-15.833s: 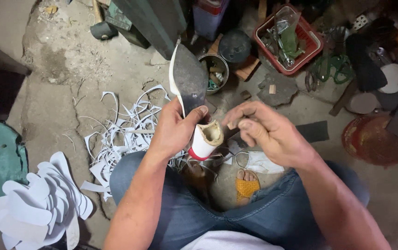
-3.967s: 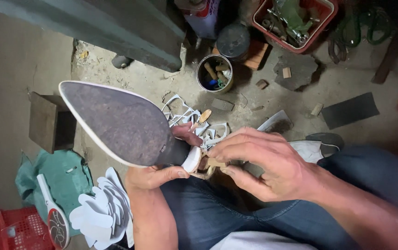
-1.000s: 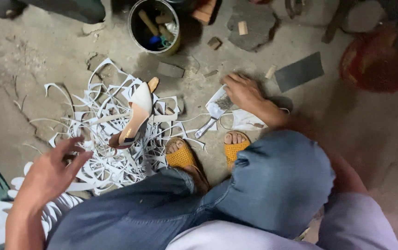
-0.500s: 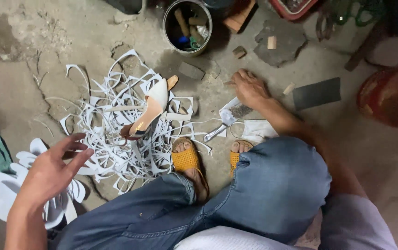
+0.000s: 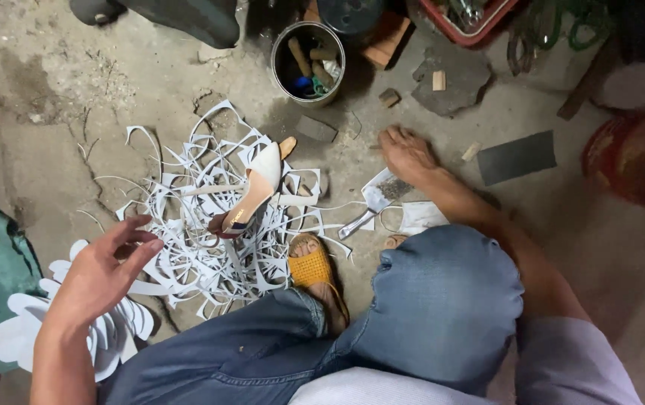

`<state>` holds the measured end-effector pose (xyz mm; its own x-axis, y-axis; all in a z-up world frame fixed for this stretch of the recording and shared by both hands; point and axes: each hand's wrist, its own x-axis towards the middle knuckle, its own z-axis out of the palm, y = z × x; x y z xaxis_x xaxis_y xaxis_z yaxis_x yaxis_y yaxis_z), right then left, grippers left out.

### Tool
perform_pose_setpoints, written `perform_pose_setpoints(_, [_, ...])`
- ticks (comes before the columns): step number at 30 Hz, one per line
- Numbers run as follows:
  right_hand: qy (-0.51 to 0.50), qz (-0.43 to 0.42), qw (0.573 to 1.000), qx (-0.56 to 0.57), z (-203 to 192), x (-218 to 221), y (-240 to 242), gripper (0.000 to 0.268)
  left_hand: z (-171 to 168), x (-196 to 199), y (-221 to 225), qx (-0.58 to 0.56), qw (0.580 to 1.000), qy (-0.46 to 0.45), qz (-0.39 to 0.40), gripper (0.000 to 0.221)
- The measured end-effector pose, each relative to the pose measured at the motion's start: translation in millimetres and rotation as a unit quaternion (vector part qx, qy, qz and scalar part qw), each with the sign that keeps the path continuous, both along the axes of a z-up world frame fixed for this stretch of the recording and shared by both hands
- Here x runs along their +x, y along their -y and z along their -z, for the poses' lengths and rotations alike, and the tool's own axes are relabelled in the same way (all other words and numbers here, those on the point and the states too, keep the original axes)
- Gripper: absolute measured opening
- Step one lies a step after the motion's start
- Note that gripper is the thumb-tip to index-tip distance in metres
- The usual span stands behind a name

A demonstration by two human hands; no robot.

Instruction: Repairing a shoe by attaching a heel component, applying adhesive, and trimming the sole with a knife.

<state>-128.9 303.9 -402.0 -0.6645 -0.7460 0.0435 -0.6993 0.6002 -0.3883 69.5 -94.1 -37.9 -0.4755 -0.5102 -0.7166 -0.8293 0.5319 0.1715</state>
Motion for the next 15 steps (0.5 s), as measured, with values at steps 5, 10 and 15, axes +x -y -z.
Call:
perform_pose_setpoints(5, [0.203, 0.032, 0.977, -0.066, -102.5, -12.5, 7.4, 0.026, 19.9, 5.4, 17.1, 0.038, 0.995, -0.088, 0.004, 0.049])
perform_pose_setpoints(10, [0.381, 0.081, 0.897, -0.209, -227.5, -33.3, -9.3, 0.019, 97.8, -6.9, 36.9, 0.113, 0.975, -0.185, 0.054, 0.049])
perform_pose_setpoints(15, [0.424, 0.084, 0.841, -0.325, -329.7, -33.1, -40.5, 0.023, 223.4, -26.5, 32.4, 0.034, 0.971, -0.006, 0.237, 0.073])
